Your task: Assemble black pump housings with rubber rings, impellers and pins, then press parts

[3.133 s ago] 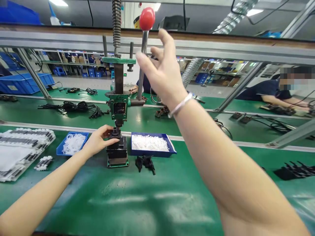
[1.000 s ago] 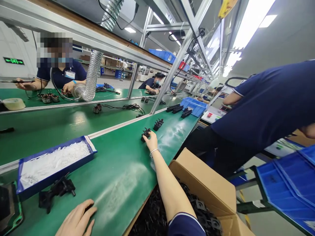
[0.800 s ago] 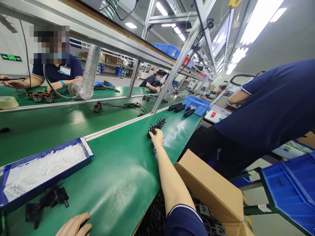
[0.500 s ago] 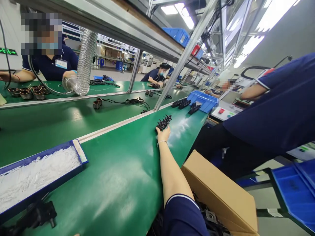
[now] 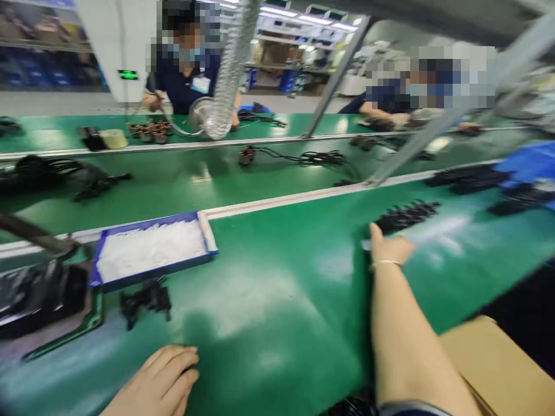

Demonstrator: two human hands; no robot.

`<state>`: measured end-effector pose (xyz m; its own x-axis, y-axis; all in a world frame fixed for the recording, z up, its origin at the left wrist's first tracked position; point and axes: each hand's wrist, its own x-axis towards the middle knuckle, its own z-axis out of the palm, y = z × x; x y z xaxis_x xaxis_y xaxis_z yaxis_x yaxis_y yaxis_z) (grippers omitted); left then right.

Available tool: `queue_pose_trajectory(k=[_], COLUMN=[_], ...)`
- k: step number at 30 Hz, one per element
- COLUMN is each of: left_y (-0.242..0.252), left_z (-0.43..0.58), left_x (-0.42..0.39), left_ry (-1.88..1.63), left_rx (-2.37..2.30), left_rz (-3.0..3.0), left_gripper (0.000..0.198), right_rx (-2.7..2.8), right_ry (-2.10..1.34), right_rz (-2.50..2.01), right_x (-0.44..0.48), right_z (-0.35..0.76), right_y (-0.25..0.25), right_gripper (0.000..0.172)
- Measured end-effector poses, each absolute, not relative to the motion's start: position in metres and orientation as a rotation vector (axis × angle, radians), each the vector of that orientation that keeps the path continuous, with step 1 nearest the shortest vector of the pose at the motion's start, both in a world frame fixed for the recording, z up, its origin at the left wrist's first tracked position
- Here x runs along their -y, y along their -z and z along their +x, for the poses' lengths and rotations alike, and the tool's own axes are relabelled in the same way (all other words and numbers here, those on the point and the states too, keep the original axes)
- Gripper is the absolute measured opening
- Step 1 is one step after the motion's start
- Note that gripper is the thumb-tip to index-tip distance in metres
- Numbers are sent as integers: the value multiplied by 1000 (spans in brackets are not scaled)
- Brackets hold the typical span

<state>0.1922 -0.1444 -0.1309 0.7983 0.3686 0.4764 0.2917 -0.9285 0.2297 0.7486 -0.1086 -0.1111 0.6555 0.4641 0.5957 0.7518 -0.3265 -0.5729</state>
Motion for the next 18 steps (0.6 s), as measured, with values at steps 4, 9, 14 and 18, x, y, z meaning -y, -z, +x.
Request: queue_pose_trajectory(k=[4, 9, 14, 18], left_y=[111, 107, 107, 86], left_z=[186, 187, 160, 73], left_x=[143, 149, 164, 176], left_ry=[-510, -520, -794, -855], left_rx=[-540, -489, -501, -1147], left_rz=[2756, 2849, 3006, 2904], left_gripper=[17, 13, 22, 43], right_rx=[1059, 1597, 2162, 2264], right_ry=[300, -73, -217, -73], right_rz=[-1965, -1679, -1227, -1112], right_x=[117, 133, 130, 107], right_z=[676, 494, 352, 331], right_y=[118, 136, 135, 135], right_gripper=[49, 43, 39, 33])
